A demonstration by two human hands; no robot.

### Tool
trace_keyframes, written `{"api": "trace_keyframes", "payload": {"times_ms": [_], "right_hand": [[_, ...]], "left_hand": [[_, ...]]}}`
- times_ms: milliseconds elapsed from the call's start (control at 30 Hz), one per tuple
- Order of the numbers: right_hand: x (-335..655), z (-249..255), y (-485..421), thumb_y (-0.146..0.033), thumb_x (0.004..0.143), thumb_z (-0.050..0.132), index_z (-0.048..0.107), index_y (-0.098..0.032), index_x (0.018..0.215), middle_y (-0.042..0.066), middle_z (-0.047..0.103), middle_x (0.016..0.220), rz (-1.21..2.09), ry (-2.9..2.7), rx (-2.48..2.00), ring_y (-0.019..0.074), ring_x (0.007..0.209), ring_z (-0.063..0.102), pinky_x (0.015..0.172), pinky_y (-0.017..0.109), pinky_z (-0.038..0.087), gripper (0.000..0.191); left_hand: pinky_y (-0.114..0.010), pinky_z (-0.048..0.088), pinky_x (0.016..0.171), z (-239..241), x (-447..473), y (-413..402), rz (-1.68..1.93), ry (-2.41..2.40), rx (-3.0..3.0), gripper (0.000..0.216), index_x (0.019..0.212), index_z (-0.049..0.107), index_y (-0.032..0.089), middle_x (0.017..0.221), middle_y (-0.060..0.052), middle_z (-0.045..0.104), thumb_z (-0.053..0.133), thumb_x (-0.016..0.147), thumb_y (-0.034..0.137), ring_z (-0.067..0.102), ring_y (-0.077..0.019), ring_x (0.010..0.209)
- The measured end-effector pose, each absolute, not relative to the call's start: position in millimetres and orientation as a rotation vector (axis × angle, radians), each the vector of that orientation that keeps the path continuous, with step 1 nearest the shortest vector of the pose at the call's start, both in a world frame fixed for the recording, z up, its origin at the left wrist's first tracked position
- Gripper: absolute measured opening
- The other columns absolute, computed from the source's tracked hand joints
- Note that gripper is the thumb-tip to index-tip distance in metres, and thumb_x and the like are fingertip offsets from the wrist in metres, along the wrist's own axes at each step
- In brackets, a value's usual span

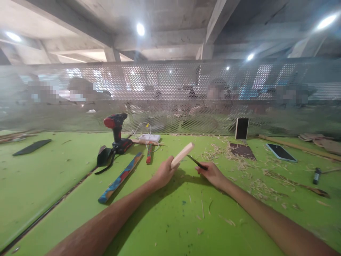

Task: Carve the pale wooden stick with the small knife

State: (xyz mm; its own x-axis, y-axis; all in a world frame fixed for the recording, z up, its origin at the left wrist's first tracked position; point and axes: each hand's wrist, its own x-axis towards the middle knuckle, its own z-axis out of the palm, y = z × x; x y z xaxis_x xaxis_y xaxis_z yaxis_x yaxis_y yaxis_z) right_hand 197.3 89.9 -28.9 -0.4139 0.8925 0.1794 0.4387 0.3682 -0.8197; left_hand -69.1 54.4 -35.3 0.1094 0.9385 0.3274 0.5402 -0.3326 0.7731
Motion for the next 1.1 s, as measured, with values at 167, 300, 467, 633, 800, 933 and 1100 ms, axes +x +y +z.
{"api": "trace_keyframes", "payload": {"times_ms": [167, 300, 467, 633, 800, 933, 1100], "right_hand": [[195.9, -30.4, 86.0, -0.078, 0.087, 0.066, 0.065, -0.021, 0.074, -0.003, 0.049, 0.064, 0.954, -1.981, -1.168, 0.015, 0.062, 0.039, 0.061, 0.031, 0.027, 0.059], [196.2, -28.4, 86.2, -0.08, 0.087, 0.064, 0.062, -0.021, 0.07, -0.002, 0.049, 0.063, 0.947, -2.008, -1.194, 0.015, 0.061, 0.04, 0.061, 0.031, 0.028, 0.061], [196.7, -23.5, 84.8, -0.076, 0.09, 0.064, 0.057, -0.023, 0.068, -0.002, 0.049, 0.063, 0.89, -2.037, -1.235, 0.0154, 0.061, 0.041, 0.06, 0.032, 0.028, 0.058], [197.5, -15.9, 76.0, -0.075, 0.089, 0.07, 0.072, -0.02, 0.082, 0.001, 0.061, 0.071, 1.005, -2.09, -1.193, 0.0176, 0.064, 0.048, 0.062, 0.032, 0.034, 0.056], [196.4, -8.7, 68.8, -0.082, 0.089, 0.07, 0.074, -0.019, 0.088, 0.002, 0.065, 0.076, 1.073, -2.069, -1.093, 0.0178, 0.067, 0.052, 0.064, 0.033, 0.037, 0.064], [194.8, -5.6, 69.1, -0.088, 0.086, 0.07, 0.07, -0.021, 0.082, -0.001, 0.058, 0.069, 1.082, -2.047, -1.05, 0.0169, 0.064, 0.049, 0.063, 0.033, 0.035, 0.068], [196.0, -8.0, 71.9, -0.094, 0.082, 0.069, 0.074, -0.022, 0.082, -0.002, 0.056, 0.064, 1.113, -2.004, -1.034, 0.015, 0.057, 0.043, 0.058, 0.032, 0.032, 0.072]], "left_hand": [[-0.027, 0.034, 0.055, -31.4, -67.4, 52.1, 1.138, 1.498, 1.858, 0.026, 0.087, 0.042, 0.027, 0.069, 0.005, 0.052, 0.056, 0.101, 0.044, 0.048, -0.0156, 0.059], [-0.027, 0.035, 0.058, -27.9, -64.7, 47.6, 1.082, 1.522, 1.934, 0.022, 0.088, 0.043, 0.027, 0.074, 0.003, 0.054, 0.055, 0.102, 0.038, 0.05, -0.0169, 0.064], [-0.028, 0.037, 0.061, -23.1, -62.7, 42.8, 1.02, 1.539, 1.964, 0.022, 0.089, 0.043, 0.027, 0.078, 0.002, 0.056, 0.055, 0.103, 0.038, 0.052, -0.0182, 0.068], [-0.028, 0.035, 0.06, -28.1, -64.3, 45.9, 1.006, 1.516, 1.976, 0.019, 0.09, 0.044, 0.026, 0.078, 0.002, 0.056, 0.055, 0.101, 0.037, 0.052, -0.0182, 0.067], [-0.028, 0.034, 0.059, -35.0, -67.7, 49.1, 1.024, 1.465, 1.981, 0.02, 0.089, 0.046, 0.026, 0.074, 0.003, 0.056, 0.056, 0.101, 0.038, 0.051, -0.017, 0.064], [-0.028, 0.034, 0.059, -32.7, -67.2, 48.4, 1.033, 1.419, 1.976, 0.018, 0.087, 0.048, 0.025, 0.073, 0.003, 0.057, 0.056, 0.101, 0.035, 0.052, -0.0165, 0.064], [-0.028, 0.033, 0.059, -27.7, -63.8, 46.7, 1.021, 1.506, 1.918, 0.023, 0.083, 0.047, 0.025, 0.07, 0.003, 0.055, 0.057, 0.101, 0.036, 0.051, -0.0171, 0.063]]}}
